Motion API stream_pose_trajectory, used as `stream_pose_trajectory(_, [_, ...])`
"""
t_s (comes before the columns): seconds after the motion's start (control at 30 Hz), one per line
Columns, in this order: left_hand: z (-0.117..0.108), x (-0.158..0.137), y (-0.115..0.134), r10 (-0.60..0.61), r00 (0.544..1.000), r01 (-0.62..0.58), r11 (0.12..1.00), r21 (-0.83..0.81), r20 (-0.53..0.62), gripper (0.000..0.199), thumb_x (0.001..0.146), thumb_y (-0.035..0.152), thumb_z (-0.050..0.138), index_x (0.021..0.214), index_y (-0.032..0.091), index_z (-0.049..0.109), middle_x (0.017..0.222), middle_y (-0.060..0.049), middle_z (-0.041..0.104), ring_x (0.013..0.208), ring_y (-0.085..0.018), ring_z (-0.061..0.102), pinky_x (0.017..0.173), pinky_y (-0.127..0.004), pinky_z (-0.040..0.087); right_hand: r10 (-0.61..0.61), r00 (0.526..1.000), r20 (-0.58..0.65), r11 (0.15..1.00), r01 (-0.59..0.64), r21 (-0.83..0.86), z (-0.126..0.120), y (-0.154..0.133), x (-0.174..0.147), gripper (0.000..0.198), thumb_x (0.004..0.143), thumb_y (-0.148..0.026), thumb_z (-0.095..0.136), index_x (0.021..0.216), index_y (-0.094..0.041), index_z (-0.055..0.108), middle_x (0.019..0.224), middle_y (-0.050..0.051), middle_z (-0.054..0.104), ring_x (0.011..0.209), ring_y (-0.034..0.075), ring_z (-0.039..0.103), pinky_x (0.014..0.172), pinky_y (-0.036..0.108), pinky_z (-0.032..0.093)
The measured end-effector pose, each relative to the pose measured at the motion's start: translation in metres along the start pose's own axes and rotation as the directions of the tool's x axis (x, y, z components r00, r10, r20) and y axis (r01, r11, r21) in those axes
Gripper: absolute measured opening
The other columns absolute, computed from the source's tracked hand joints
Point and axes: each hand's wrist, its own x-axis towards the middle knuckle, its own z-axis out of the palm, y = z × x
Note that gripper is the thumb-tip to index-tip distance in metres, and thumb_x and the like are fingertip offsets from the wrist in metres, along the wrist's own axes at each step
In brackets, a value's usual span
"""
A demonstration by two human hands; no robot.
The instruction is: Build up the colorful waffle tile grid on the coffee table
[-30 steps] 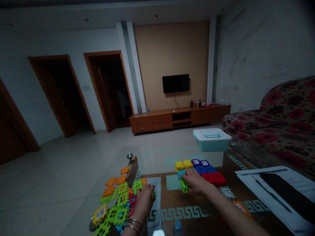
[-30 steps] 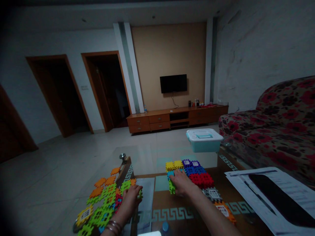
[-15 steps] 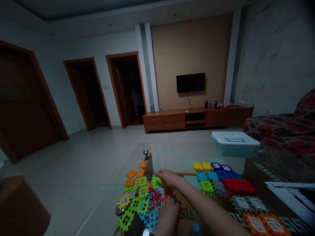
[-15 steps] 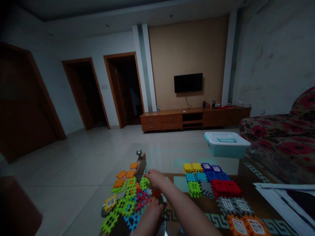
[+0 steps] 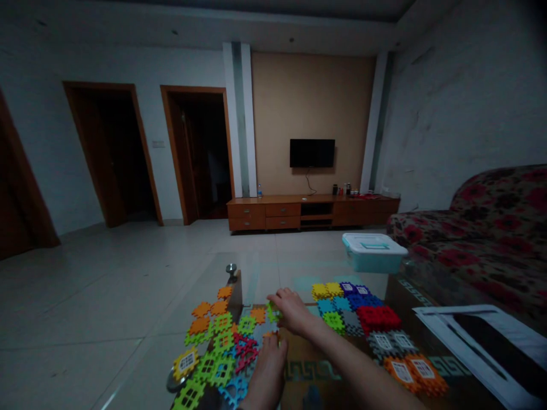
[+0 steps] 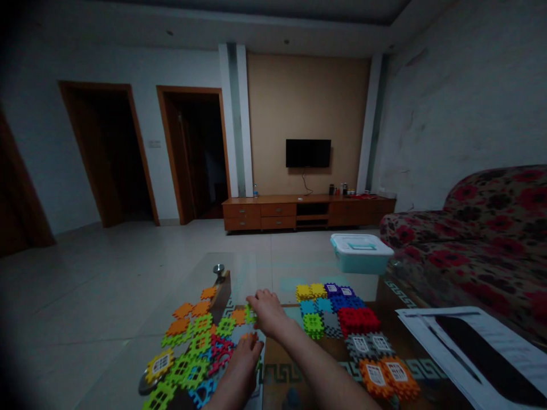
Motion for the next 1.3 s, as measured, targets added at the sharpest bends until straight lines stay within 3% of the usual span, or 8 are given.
stream_pose_trajectory(0.17, [-0.003,0.011,0.024,0.014,1.000,-0.014,0.999,0.031,-0.014,0.066,0.063,-0.010,0.036,0.119,0.017,0.059,0.123,-0.009,0.057,0.118,-0.022,0.048,0.101,-0.031,0.038,0.223,0.975,0.019,0.975,-0.223,0.002,-0.009,0.083,-0.064,0.065,0.065,-0.005,0.071,0.127,-0.020,0.061,0.126,0.013,0.063,0.121,0.031,0.053,0.101,0.039,0.040])
stream_pose_trajectory(0.3, [0.009,0.035,0.043,0.033,0.998,-0.034,0.999,0.018,0.045,0.066,0.063,-0.009,0.038,0.121,0.017,0.058,0.128,-0.007,0.055,0.121,-0.021,0.045,0.104,-0.030,0.036,0.252,0.967,0.029,0.965,-0.253,0.070,-0.001,0.117,-0.085,0.076,0.058,-0.005,0.075,0.131,-0.020,0.059,0.132,0.012,0.062,0.125,0.033,0.052,0.103,0.040,0.040])
stream_pose_trajectory(0.43, [0.023,0.052,0.057,0.066,0.997,-0.068,0.997,0.033,0.049,0.066,0.063,-0.006,0.042,0.123,0.018,0.057,0.131,-0.007,0.055,0.124,-0.023,0.044,0.105,-0.031,0.036,0.249,0.966,0.065,0.965,-0.253,0.064,0.002,0.123,-0.086,0.075,0.060,-0.010,0.077,0.132,-0.021,0.059,0.131,0.012,0.062,0.123,0.032,0.053,0.103,0.040,0.040])
stream_pose_trajectory(0.63, [0.028,0.067,0.078,0.180,0.978,-0.187,0.981,-0.057,-0.107,0.065,0.064,-0.006,0.038,0.122,0.017,0.056,0.136,-0.008,0.054,0.128,-0.020,0.044,0.112,-0.032,0.033,0.244,0.968,0.065,0.964,-0.249,0.098,0.000,0.128,-0.094,0.072,0.064,-0.011,0.075,0.133,-0.021,0.058,0.132,0.012,0.061,0.126,0.031,0.051,0.103,0.037,0.039])
stream_pose_trajectory(0.83, [0.036,0.089,0.101,0.273,0.947,-0.297,0.945,-0.138,-0.168,0.063,0.066,-0.005,0.040,0.122,0.020,0.055,0.135,-0.007,0.055,0.127,-0.020,0.046,0.113,-0.036,0.033,0.331,0.941,-0.072,0.937,-0.319,0.146,-0.019,0.133,-0.115,0.061,0.073,-0.006,0.064,0.132,-0.017,0.058,0.132,0.013,0.060,0.126,0.028,0.051,0.105,0.035,0.037])
stream_pose_trajectory(1.0, [0.038,0.101,0.115,0.287,0.953,-0.297,0.946,-0.127,-0.092,0.062,0.067,-0.004,0.040,0.123,0.017,0.056,0.130,-0.008,0.059,0.121,-0.021,0.049,0.109,-0.034,0.037,0.330,0.938,-0.106,0.933,-0.307,0.188,-0.022,0.139,-0.133,0.053,0.080,-0.011,0.060,0.132,-0.017,0.059,0.128,0.013,0.062,0.123,0.026,0.053,0.105,0.034,0.038])
stream_pose_trajectory(1.3, [0.047,0.111,0.114,0.315,0.949,-0.316,0.940,-0.129,-0.027,0.078,0.071,-0.004,0.040,0.145,0.018,0.037,0.146,-0.010,0.048,0.133,-0.021,0.043,0.112,-0.037,0.033,0.310,0.938,-0.155,0.929,-0.264,0.257,-0.023,0.138,-0.138,0.044,0.083,-0.009,0.054,0.126,-0.014,0.063,0.123,0.013,0.064,0.117,0.025,0.057,0.102,0.032,0.041])
